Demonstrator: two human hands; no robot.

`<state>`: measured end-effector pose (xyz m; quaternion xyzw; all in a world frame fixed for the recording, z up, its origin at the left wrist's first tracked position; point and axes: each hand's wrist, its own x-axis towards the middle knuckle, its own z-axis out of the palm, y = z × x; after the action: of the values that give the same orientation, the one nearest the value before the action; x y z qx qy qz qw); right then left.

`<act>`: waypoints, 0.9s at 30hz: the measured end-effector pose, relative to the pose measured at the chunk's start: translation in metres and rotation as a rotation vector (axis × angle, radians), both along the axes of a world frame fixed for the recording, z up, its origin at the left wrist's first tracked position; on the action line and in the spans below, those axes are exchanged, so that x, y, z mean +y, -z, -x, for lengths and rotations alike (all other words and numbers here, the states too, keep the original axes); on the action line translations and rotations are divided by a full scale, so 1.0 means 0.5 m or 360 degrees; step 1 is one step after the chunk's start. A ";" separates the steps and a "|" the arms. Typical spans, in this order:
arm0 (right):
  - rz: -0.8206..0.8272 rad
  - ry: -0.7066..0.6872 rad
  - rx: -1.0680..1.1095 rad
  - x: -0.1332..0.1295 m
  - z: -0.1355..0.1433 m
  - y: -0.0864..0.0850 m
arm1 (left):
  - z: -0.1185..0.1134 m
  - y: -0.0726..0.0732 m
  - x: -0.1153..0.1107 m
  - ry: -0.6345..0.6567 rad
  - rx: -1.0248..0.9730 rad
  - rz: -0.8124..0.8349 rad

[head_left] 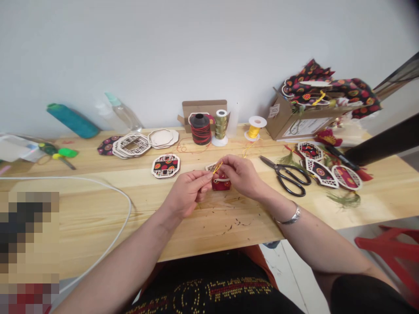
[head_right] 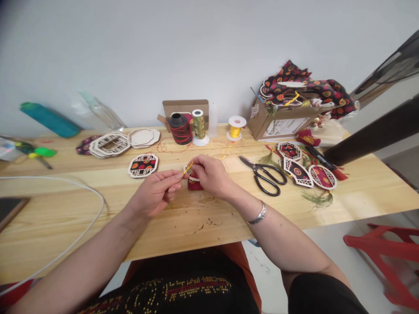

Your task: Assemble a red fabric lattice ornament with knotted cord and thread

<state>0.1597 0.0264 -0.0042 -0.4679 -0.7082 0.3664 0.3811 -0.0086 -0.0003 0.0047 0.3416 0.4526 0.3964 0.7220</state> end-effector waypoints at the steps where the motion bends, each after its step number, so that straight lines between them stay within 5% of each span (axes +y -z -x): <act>1: -0.0030 0.0022 -0.0019 -0.001 0.000 0.002 | 0.000 0.000 0.000 -0.0003 0.0003 -0.0003; 12: -0.0044 0.0186 0.0110 0.000 0.004 0.003 | -0.007 0.001 0.000 -0.0065 0.0177 -0.0179; 17: 0.0595 0.0182 0.0504 0.015 -0.003 -0.009 | 0.000 0.015 -0.005 -0.0104 0.0380 -0.0459; 21: 0.1108 -0.0081 0.0740 0.011 -0.008 -0.015 | 0.003 0.016 -0.009 -0.0113 0.0499 -0.0639; 24: 0.1080 -0.0273 0.0819 0.003 -0.004 -0.012 | 0.001 0.009 -0.009 -0.0107 0.0547 -0.0683; 27: 0.0893 -0.0207 0.0857 -0.004 0.004 -0.007 | -0.002 0.003 -0.010 -0.0074 0.0651 -0.0758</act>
<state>0.1579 0.0246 -0.0005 -0.3951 -0.4834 0.6788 0.3867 -0.0076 -0.0054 0.0033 0.5634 0.4906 0.4308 0.5063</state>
